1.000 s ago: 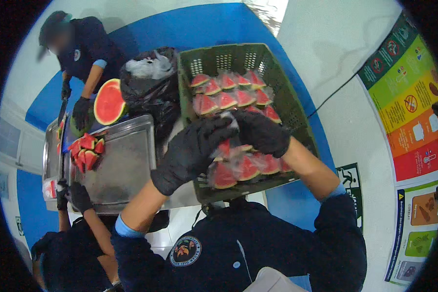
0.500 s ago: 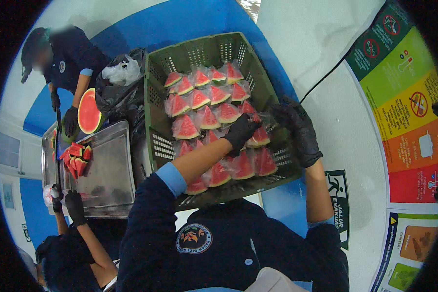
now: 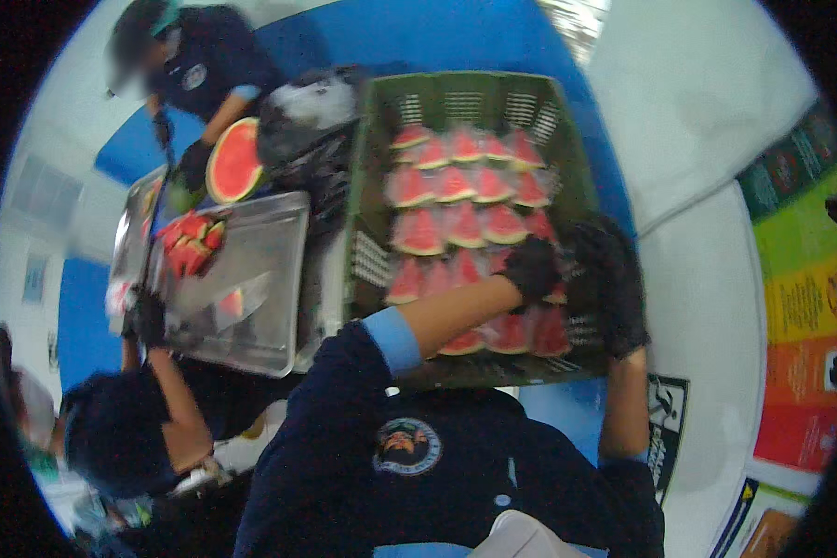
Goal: The person repeatedly picks watermelon slices from a metal tray, places them into clear plastic bags, and arranges the filled bags in a green crate. A coworker cuts whole watermelons in the background.
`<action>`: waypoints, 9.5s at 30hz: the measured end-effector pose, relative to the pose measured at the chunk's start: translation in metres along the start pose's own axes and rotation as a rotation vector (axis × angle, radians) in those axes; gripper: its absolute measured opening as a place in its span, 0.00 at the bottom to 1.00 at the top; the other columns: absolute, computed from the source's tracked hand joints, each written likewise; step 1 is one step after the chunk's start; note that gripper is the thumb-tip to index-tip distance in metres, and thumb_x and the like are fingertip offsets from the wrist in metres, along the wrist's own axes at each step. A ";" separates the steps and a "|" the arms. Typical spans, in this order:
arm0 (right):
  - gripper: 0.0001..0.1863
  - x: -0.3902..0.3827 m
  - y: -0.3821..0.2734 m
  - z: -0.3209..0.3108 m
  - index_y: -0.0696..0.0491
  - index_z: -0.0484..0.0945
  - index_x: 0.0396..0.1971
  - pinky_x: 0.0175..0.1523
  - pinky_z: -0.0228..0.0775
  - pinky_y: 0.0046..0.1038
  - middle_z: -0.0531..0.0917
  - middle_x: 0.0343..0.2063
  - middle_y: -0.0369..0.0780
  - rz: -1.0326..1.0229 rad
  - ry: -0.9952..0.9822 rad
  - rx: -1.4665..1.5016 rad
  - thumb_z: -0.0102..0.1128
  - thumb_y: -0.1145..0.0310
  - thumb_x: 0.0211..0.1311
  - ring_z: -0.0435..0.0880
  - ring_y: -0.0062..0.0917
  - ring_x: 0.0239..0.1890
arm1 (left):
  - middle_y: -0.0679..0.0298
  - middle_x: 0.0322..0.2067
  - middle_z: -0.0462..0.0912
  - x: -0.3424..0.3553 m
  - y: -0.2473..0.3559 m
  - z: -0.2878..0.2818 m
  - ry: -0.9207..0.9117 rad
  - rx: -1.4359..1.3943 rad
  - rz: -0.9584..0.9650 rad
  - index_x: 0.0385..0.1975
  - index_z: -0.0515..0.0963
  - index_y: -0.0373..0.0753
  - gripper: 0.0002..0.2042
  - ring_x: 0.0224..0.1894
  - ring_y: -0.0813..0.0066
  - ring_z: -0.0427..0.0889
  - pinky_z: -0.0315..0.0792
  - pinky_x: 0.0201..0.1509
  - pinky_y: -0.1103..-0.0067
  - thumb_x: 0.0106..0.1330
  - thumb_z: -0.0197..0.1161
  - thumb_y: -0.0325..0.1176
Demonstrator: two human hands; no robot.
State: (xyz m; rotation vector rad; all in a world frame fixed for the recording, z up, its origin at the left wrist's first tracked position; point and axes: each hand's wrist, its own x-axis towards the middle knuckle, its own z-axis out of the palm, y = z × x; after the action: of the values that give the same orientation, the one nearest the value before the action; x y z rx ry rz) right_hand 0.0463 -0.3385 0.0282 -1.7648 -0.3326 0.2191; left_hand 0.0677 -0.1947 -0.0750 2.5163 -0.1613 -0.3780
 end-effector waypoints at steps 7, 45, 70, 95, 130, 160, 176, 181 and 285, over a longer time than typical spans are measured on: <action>0.27 -0.005 -0.012 0.028 0.50 0.59 0.64 0.71 0.43 0.38 0.63 0.64 0.45 -0.187 -0.249 0.877 0.34 0.55 0.70 0.55 0.34 0.68 | 0.47 0.50 0.76 -0.120 -0.079 -0.132 0.924 0.084 0.083 0.52 0.71 0.37 0.23 0.52 0.51 0.75 0.70 0.53 0.64 0.60 0.60 0.41; 0.07 0.009 -0.084 0.353 0.56 0.80 0.34 0.41 0.68 0.21 0.81 0.29 0.34 -0.034 -0.619 0.293 0.65 0.71 0.56 0.76 0.17 0.33 | 0.60 0.44 0.77 -0.383 -0.182 -0.252 0.900 -0.387 -0.138 0.45 0.74 0.38 0.16 0.48 0.65 0.76 0.70 0.51 0.71 0.55 0.62 0.27; 0.09 0.024 -0.080 0.288 0.59 0.80 0.33 0.38 0.71 0.22 0.83 0.29 0.38 -0.040 -0.601 0.177 0.64 0.73 0.53 0.78 0.18 0.30 | 0.52 0.58 0.68 -0.289 -0.164 -0.181 0.839 -0.517 0.086 0.68 0.46 0.41 0.43 0.57 0.65 0.70 0.66 0.60 0.73 0.55 0.68 0.28; 0.17 0.028 -0.056 0.257 0.55 0.75 0.45 0.47 0.68 0.24 0.80 0.39 0.38 0.043 -0.699 0.300 0.59 0.61 0.61 0.75 0.19 0.39 | 0.61 0.49 0.80 -0.299 -0.109 -0.253 0.370 -0.256 0.250 0.49 0.77 0.41 0.14 0.53 0.65 0.77 0.69 0.57 0.73 0.65 0.54 0.30; 0.26 -0.009 0.055 0.033 0.52 0.67 0.58 0.61 0.64 0.37 0.71 0.56 0.49 -0.204 -0.702 -0.665 0.53 0.67 0.57 0.73 0.42 0.56 | 0.43 0.55 0.68 -0.051 -0.049 -0.002 0.238 -0.123 0.109 0.62 0.56 0.30 0.33 0.59 0.47 0.67 0.64 0.61 0.66 0.57 0.60 0.36; 0.32 0.041 -0.065 0.338 0.48 0.62 0.63 0.64 0.59 0.34 0.66 0.61 0.45 -0.638 -1.017 -0.479 0.60 0.62 0.58 0.68 0.39 0.60 | 0.58 0.29 0.79 -0.372 -0.321 -0.159 0.710 0.448 -0.412 0.29 0.77 0.44 0.06 0.34 0.57 0.80 0.73 0.36 0.66 0.51 0.63 0.33; 0.11 0.035 -0.090 0.403 0.55 0.75 0.30 0.41 0.68 0.22 0.80 0.30 0.36 -0.048 -1.078 0.035 0.67 0.67 0.53 0.76 0.17 0.33 | 0.59 0.43 0.77 -0.446 -0.193 -0.243 0.485 0.246 -0.226 0.43 0.75 0.41 0.20 0.44 0.57 0.79 0.73 0.45 0.69 0.50 0.69 0.37; 0.12 0.022 -0.111 0.389 0.58 0.75 0.42 0.45 0.73 0.22 0.79 0.37 0.36 -0.155 -1.139 0.434 0.60 0.72 0.60 0.78 0.18 0.36 | 0.55 0.45 0.75 -0.444 -0.172 -0.266 0.537 0.125 -0.259 0.51 0.70 0.38 0.29 0.47 0.60 0.77 0.71 0.50 0.70 0.48 0.73 0.37; 0.34 0.010 -0.132 0.303 0.53 0.46 0.68 0.67 0.55 0.38 0.62 0.62 0.52 -0.132 -0.608 0.980 0.36 0.49 0.70 0.65 0.41 0.63 | 0.52 0.35 0.76 -0.299 -0.324 -0.113 0.861 0.161 -0.575 0.39 0.76 0.39 0.15 0.42 0.55 0.77 0.72 0.44 0.65 0.53 0.63 0.36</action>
State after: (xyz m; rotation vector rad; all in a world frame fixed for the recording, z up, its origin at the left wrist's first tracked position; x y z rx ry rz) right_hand -0.0563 -0.0310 0.0910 -0.6750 -0.6394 0.6952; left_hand -0.1722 0.1905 -0.1001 2.6049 0.8986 0.5406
